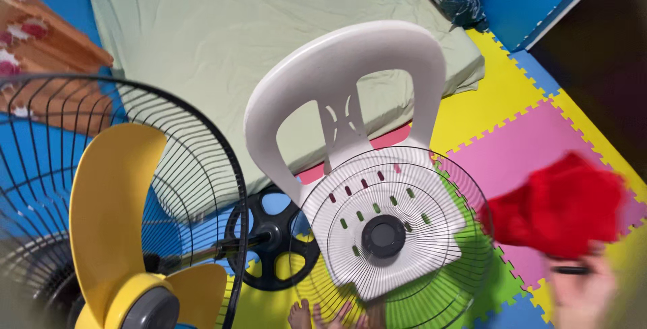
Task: The person disassembles a standing fan by first removing the front grille, then unscrewing the central nut to detach the fan blades, and finally removing the rear grille. The components are placed on a nearby chair.
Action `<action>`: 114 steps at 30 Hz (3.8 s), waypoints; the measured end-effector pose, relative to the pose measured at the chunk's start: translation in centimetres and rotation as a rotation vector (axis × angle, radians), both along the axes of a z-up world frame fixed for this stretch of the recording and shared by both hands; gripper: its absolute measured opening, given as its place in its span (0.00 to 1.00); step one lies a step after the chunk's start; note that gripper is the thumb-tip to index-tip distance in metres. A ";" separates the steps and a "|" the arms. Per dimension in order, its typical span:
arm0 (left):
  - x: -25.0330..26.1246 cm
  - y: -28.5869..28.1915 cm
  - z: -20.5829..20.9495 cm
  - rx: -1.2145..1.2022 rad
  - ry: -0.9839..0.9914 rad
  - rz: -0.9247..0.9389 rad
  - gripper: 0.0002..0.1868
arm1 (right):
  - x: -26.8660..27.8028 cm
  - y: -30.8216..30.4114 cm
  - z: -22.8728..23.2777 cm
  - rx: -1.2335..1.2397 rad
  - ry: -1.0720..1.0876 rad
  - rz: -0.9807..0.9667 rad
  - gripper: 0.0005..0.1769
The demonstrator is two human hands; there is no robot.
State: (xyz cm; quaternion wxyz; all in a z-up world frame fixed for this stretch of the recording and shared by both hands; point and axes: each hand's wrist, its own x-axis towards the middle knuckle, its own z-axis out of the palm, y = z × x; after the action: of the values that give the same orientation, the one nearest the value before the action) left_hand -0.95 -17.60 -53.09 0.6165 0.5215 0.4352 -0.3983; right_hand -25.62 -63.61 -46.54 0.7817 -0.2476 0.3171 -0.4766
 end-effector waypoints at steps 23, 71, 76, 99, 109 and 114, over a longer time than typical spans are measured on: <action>-2.3 -1.1 -1.8 0.209 -0.243 -0.323 0.31 | 25.2 17.7 -9.8 -0.178 1.384 0.970 0.32; 12.4 10.8 34.6 0.207 -1.321 -0.041 0.30 | 36.1 44.9 27.5 -1.043 0.397 0.755 0.40; 12.4 11.1 36.0 0.361 -1.237 -0.144 0.30 | 37.0 46.0 26.7 -1.004 0.470 0.744 0.41; 12.4 11.3 36.8 0.184 -1.259 -0.166 0.27 | 37.6 44.7 23.8 -1.202 0.231 0.701 0.43; 12.1 10.2 36.7 0.349 -1.274 -0.101 0.26 | 39.5 45.8 24.5 -1.448 0.439 0.352 0.35; 12.8 9.9 35.5 0.347 -1.278 -0.113 0.28 | 41.1 46.1 23.1 -1.337 0.587 0.313 0.26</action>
State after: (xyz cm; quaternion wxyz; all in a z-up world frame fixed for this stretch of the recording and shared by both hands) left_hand 11.87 -7.74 -17.62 0.6385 0.7687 0.0138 0.0335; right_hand 15.47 -17.52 -23.44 0.4063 -0.8294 0.1163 -0.3653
